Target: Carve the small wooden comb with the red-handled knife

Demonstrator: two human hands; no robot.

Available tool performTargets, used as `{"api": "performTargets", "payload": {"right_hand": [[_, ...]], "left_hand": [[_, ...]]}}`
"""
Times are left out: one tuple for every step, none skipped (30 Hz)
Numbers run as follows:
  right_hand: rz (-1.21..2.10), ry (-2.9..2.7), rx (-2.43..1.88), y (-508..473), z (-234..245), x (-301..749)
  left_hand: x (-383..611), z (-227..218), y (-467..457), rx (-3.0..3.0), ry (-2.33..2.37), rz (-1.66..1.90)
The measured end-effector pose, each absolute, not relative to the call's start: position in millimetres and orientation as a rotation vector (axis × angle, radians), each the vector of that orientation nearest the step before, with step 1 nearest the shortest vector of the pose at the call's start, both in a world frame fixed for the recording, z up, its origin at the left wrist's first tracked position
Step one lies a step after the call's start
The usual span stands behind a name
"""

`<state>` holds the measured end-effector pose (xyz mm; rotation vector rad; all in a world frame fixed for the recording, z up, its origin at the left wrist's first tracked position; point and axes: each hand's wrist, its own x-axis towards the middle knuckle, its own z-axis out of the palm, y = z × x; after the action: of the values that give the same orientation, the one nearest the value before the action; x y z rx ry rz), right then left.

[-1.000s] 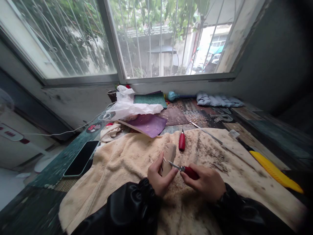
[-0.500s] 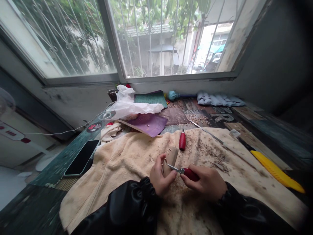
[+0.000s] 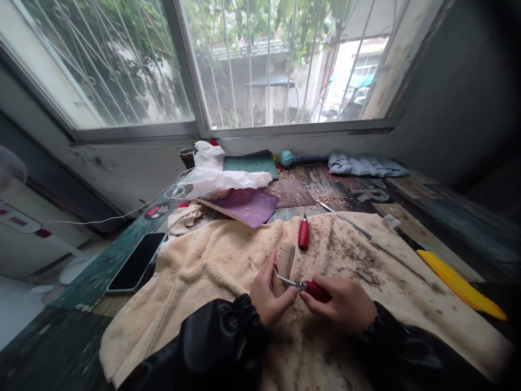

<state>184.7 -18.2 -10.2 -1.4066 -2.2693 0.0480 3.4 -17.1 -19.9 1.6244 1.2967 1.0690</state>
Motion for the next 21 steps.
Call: {"api": "performTargets", "payload": {"right_hand": [[0.044, -2.258, -1.41, -18.4, -11.2, 184.6], [0.039, -2.247, -1.413, -18.6, -12.3, 184.6], [0.034, -2.236, -1.42, -18.8, -13.3, 184.6], [0.03, -2.226, -1.434, -19.0, -14.2, 184.6], [0.025, -2.215, -1.449, -19.1, -14.9, 184.6], [0.016, -2.201, -1.465, -19.3, -15.3, 184.6], [0.006, -2.189, -1.481, -19.4, -15.4, 184.6], [-0.006, -2.186, -1.49, -19.4, -15.2, 184.7], [-0.018, -2.195, -1.489, -19.3, -14.8, 184.9], [-0.03, -2.208, -1.485, -19.1, -14.3, 185.2], [-0.043, -2.224, -1.481, -18.8, -13.7, 185.6], [-0.055, -2.24, -1.475, -18.4, -13.3, 186.1], [-0.067, -2.25, -1.472, -18.0, -13.1, 186.6], [-0.081, -2.25, -1.477, -17.6, -13.0, 187.1], [-0.09, -2.245, -1.485, -17.3, -13.2, 187.5], [-0.102, -2.237, -1.495, -17.1, -13.6, 187.8], [-0.112, -2.236, -1.499, -17.0, -14.1, 187.9], [-0.126, -2.232, -1.499, -17.1, -14.6, 187.7], [-0.137, -2.232, -1.493, -17.4, -15.0, 187.1], [-0.144, -2.231, -1.488, -17.9, -15.3, 186.2], [-0.15, -2.216, -1.495, -18.6, -15.4, 185.0]], "left_hand": [[3.5, -19.1, -17.1, 1.618, 1.297, 1.069], [3.6, -18.0, -17.1, 1.613, 1.298, 1.064], [3.7, -16.8, -17.0, 1.608, 1.303, 1.057], [3.8, -15.6, -17.0, 1.603, 1.308, 1.045], [4.0, -14.5, -16.9, 1.598, 1.314, 1.032], [4.1, -13.5, -16.7, 1.591, 1.32, 1.022], [4.2, -12.7, -16.6, 1.585, 1.325, 1.016], [4.4, -12.1, -16.4, 1.58, 1.327, 1.015], [4.5, -11.8, -16.3, 1.576, 1.328, 1.019], [4.8, -11.8, -16.3, 1.569, 1.331, 1.026], [5.0, -12.0, -16.3, 1.561, 1.338, 1.032], [5.2, -12.5, -16.4, 1.552, 1.348, 1.039], [5.5, -13.3, -16.6, 1.544, 1.357, 1.045], [5.7, -14.2, -16.8, 1.537, 1.364, 1.053], [6.0, -15.3, -17.0, 1.532, 1.368, 1.065], [6.3, -16.3, -17.2, 1.526, 1.371, 1.081], [6.6, -17.3, -17.2, 1.522, 1.373, 1.099], [6.9, -18.1, -17.2, 1.518, 1.378, 1.113], [7.2, -18.5, -17.2, 1.512, 1.388, 1.123], [7.6, -18.4, -17.1, 1.506, 1.401, 1.131], [8.0, -17.9, -17.2, 1.503, 1.413, 1.135]]}}
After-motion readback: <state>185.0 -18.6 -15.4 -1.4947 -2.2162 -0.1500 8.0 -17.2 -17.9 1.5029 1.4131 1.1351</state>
